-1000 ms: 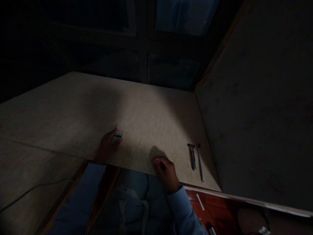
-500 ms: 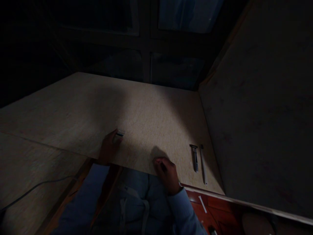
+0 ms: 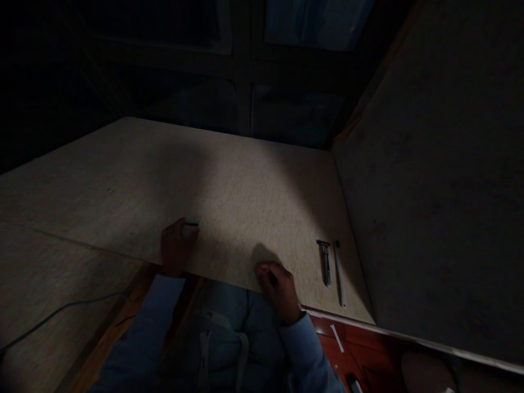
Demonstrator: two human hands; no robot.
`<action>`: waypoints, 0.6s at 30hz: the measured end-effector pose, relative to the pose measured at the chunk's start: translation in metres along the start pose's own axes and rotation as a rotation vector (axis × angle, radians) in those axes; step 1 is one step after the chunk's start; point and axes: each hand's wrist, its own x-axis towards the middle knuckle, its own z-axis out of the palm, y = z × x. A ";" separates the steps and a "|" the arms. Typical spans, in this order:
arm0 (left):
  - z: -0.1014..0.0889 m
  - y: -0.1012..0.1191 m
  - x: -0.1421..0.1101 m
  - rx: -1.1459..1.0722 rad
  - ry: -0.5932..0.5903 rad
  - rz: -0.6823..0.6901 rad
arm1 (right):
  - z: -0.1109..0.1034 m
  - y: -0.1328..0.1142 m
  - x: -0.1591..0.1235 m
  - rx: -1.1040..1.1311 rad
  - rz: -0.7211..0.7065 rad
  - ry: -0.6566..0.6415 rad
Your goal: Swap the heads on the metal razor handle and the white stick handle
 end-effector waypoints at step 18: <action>0.010 0.091 -0.050 -0.322 -0.045 0.194 | 0.003 -0.003 0.002 -0.055 -0.020 0.022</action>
